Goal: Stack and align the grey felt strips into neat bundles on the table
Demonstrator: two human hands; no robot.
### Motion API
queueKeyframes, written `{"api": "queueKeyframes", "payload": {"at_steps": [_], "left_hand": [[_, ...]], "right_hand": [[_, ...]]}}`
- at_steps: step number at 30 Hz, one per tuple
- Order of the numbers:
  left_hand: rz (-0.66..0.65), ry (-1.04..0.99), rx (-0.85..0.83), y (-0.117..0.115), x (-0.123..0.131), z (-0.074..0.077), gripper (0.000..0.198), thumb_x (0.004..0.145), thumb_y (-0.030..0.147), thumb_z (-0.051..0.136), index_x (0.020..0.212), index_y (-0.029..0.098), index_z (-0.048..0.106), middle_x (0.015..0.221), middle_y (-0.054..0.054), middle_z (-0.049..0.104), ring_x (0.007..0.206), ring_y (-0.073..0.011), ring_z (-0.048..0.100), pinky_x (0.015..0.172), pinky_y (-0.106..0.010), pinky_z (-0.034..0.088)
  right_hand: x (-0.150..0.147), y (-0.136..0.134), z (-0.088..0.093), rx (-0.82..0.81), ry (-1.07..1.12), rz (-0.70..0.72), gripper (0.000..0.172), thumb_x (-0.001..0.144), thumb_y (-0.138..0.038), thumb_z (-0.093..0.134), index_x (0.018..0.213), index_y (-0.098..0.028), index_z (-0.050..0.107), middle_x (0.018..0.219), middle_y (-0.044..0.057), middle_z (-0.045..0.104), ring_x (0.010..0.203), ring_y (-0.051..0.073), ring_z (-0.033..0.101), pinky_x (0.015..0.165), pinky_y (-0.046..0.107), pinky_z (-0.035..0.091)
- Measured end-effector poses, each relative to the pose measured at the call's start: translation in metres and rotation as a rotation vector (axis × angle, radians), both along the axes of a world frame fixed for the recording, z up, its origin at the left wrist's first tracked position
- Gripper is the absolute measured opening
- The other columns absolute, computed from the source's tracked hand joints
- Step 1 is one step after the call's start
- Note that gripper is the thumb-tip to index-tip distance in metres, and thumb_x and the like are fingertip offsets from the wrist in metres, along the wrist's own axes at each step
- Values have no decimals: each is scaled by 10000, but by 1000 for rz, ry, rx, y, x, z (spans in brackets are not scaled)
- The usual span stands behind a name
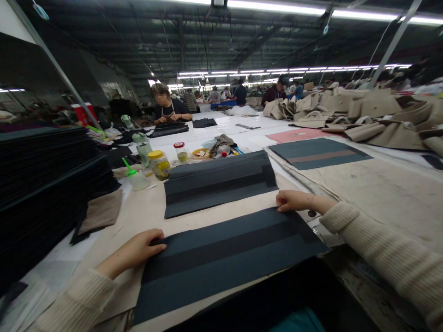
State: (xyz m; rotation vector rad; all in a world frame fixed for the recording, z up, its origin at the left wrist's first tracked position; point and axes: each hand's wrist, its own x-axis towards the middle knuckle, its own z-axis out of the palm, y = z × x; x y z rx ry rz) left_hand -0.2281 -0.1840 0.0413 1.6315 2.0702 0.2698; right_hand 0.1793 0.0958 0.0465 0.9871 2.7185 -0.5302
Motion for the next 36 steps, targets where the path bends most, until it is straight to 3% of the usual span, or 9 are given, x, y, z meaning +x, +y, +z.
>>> {"api": "queueKeyframes", "payload": {"at_steps": [2, 4, 7, 9, 13, 20, 24, 29, 36], "left_hand": [[57, -114, 50, 2, 0, -1, 276, 674, 462, 537, 698, 188, 564, 695, 4, 571, 705, -176, 532, 665, -269, 397], [200, -261, 118, 6, 1, -3, 329, 669, 505, 540, 728, 182, 547, 624, 27, 517, 591, -140, 495, 575, -248, 387], [464, -491, 221, 12, 2, -9, 420, 656, 529, 560, 882, 176, 532, 603, 53, 460, 466, -87, 413, 468, -212, 340], [545, -624, 283, 13, 2, -13, 465, 659, 500, 580, 984, 174, 522, 644, 43, 471, 487, -77, 427, 465, -194, 343], [511, -790, 300, 5, -3, -20, 513, 702, 429, 581, 1143, 188, 473, 660, 34, 468, 504, -65, 441, 449, -169, 343], [433, -945, 321, -1, -3, -20, 566, 715, 329, 612, 1221, 180, 409, 631, 39, 506, 477, -56, 450, 409, -144, 358], [416, -1074, 333, -1, 2, -19, 574, 728, 284, 617, 1242, 183, 383, 655, 32, 529, 479, -44, 457, 414, -128, 372], [426, -1137, 323, -1, 3, -19, 579, 723, 242, 629, 1246, 191, 387, 676, 25, 546, 494, -40, 466, 428, -122, 392], [418, -1015, 305, 1, 4, -21, 611, 737, 256, 572, 1290, 175, 323, 587, 51, 520, 459, -56, 475, 437, -148, 388]], "right_hand": [[1, 3, 3, 73, 36, 6, 140, 679, -327, 560, 692, -188, 565, 790, 51, 580, 705, 184, 536, 636, 293, 419], [0, 10, 6, 176, 63, -11, 143, 708, -325, 541, 711, -188, 581, 810, 69, 582, 745, 205, 541, 679, 316, 427], [-7, 18, 7, 320, 48, -26, 148, 710, -294, 552, 777, -179, 617, 892, 103, 583, 849, 252, 546, 762, 358, 424], [-20, 13, 6, 363, 63, 9, 205, 701, -266, 567, 872, -172, 630, 980, 116, 573, 925, 267, 536, 827, 370, 408], [-68, -29, 4, 245, 233, 185, 289, 776, -298, 502, 1021, -177, 596, 1039, 98, 570, 957, 233, 539, 862, 330, 399], [-194, -135, 8, -6, 518, 427, 216, 791, -239, 512, 988, -193, 589, 916, 42, 583, 794, 141, 554, 737, 240, 424], [-248, -167, -5, -39, 657, 478, 280, 756, -235, 578, 1031, -186, 561, 876, 32, 541, 733, 121, 514, 707, 244, 407], [-271, -172, -22, -167, 685, 385, 314, 694, -238, 644, 993, -171, 575, 745, -14, 484, 641, 101, 447, 603, 226, 365], [-266, -171, -32, -386, 776, 393, 98, 708, -158, 615, 805, -161, 604, 701, -25, 516, 636, 89, 465, 598, 200, 378]]}}
